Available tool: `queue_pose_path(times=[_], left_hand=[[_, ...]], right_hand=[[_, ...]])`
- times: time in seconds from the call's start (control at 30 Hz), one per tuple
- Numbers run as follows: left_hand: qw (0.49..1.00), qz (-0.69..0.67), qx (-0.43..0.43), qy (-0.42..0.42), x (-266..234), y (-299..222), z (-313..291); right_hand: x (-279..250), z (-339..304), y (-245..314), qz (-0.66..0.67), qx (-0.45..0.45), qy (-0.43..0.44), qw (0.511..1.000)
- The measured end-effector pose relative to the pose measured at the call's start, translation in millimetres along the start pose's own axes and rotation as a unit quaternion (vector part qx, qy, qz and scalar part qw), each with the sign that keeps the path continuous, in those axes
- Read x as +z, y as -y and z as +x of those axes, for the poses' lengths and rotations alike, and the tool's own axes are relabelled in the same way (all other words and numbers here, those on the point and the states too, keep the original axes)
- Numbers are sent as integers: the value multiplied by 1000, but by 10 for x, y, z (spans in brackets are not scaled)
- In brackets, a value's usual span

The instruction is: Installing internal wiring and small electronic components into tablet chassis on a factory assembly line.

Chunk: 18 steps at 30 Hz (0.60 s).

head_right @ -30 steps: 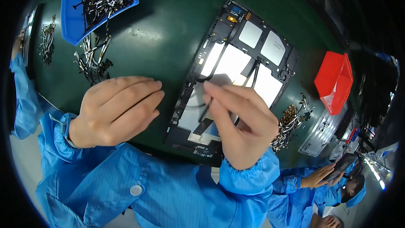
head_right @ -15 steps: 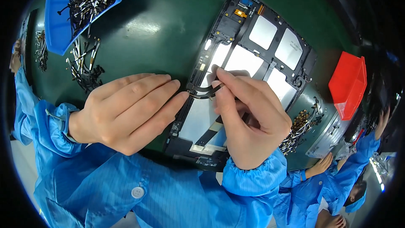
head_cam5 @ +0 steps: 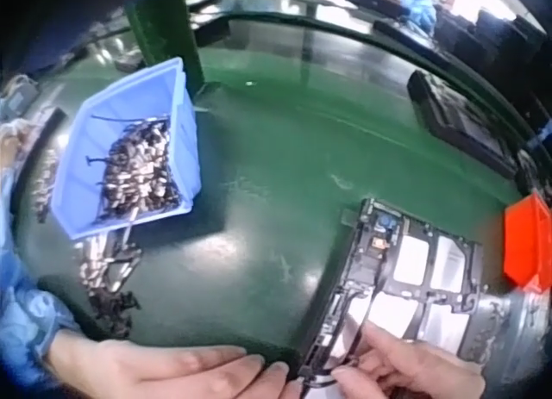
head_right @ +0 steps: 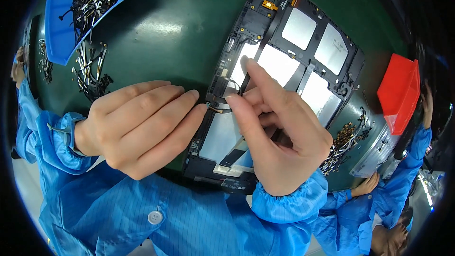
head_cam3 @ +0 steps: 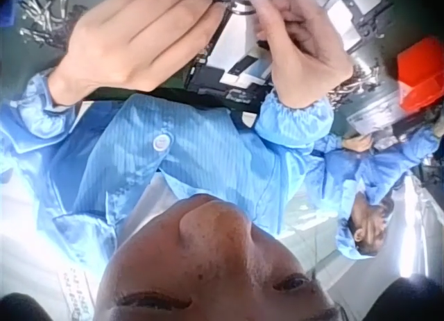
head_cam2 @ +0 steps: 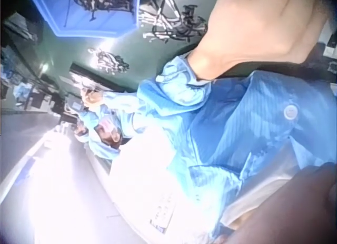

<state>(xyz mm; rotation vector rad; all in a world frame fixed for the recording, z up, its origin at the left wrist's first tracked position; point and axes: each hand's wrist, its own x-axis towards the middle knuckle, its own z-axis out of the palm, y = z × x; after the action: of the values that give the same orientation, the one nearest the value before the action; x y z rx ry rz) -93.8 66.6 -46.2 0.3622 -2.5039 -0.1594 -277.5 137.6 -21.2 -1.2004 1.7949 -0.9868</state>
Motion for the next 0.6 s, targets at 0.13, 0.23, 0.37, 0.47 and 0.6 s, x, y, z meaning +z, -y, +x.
queue_pose_path(times=[0.13, 0.23, 0.37, 0.47, 0.6], left_hand=[[1000, 20, 7, -12, 61, 2, -5], [1000, 14, 13, -3, 48, 2, 35], [1000, 3, 3, 10, 22, -11, 32], [999, 2, -3, 42, -11, -40, 87], [998, 39, 18, 44, -25, -140, 94]], right_hand=[[-1, -3, -25, 3, -1, -23, 1000], [-15, 4, -47, 14, -2, -16, 1000], [-37, 43, -3, -17, -27, -18, 999], [-62, 46, 0, -13, -16, -28, 999], [-4, 58, -25, 48, 10, -46, 998]])
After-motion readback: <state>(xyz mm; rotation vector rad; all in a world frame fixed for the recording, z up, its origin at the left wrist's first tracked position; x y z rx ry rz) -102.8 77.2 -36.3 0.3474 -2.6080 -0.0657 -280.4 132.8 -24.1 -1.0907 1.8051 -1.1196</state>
